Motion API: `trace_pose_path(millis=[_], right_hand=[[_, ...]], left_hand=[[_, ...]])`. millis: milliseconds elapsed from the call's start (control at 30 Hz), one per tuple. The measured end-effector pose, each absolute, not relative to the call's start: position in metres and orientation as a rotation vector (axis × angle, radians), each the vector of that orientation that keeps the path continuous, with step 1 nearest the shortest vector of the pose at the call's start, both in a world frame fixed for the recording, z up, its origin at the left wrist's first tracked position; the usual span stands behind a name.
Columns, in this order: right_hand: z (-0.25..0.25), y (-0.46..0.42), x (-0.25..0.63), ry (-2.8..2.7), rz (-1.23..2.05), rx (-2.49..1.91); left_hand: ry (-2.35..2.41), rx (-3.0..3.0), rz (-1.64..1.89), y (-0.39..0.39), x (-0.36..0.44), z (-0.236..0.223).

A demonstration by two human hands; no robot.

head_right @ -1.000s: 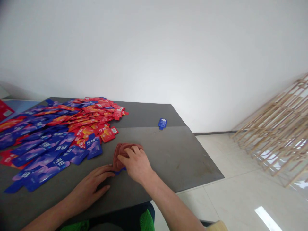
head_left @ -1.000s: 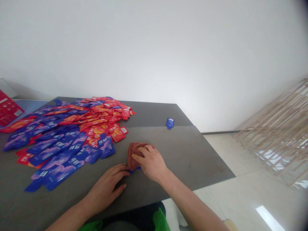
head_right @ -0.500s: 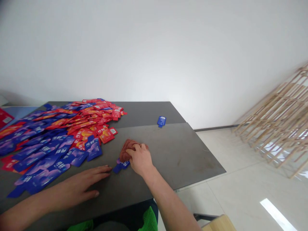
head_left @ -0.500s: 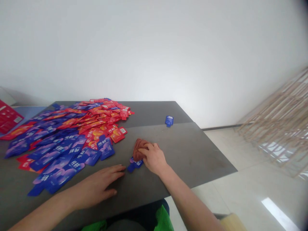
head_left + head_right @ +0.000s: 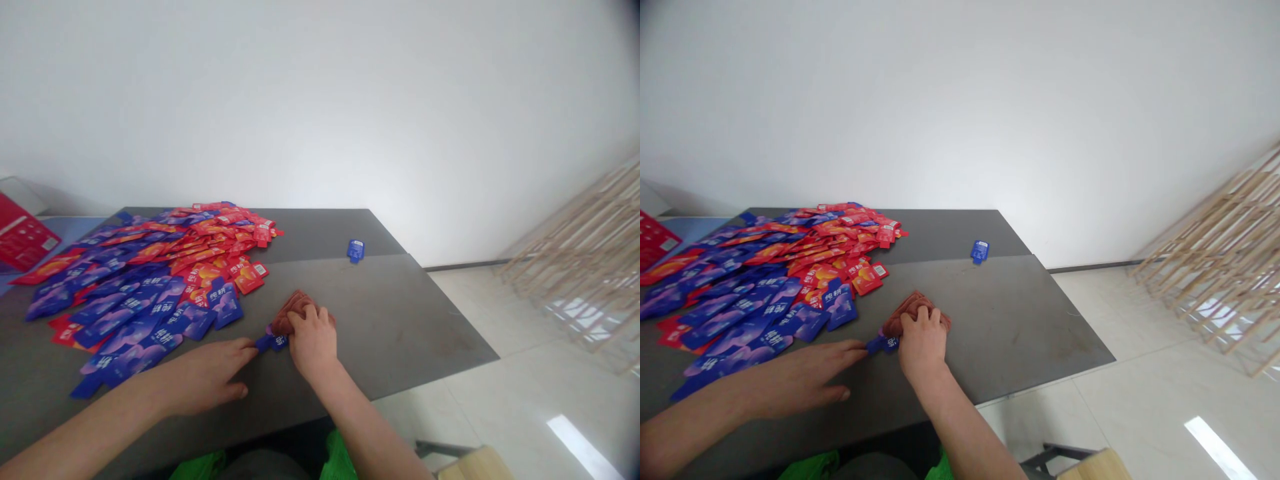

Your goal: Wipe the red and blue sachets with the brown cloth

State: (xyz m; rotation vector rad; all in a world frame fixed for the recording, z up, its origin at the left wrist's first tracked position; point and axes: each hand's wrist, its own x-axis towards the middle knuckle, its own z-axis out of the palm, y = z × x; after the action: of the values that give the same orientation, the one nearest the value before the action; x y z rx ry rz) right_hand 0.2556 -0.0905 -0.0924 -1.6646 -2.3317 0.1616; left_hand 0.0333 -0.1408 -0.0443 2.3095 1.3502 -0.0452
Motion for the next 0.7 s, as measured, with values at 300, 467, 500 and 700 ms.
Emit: trace_pose_path(millis=[300,467,500,700], right_hand=[[-0.093,-0.092,0.254,-2.312,0.169,-1.676],[-0.093,-0.093,0.252,-2.304,0.168,-1.692],[-0.093,-0.093,0.252,-2.309,0.168,-1.693],[-0.089,-0.087,0.259,-2.323,0.191,-1.665]], left_hand=[[1.419,2.318,-0.153,-0.138,0.012,-0.028],[1.31,2.331,-0.041,-0.129,0.031,-0.036],[1.283,2.339,-0.013,-0.128,0.036,-0.04],[1.467,2.363,0.129,-0.139,0.05,-0.078]])
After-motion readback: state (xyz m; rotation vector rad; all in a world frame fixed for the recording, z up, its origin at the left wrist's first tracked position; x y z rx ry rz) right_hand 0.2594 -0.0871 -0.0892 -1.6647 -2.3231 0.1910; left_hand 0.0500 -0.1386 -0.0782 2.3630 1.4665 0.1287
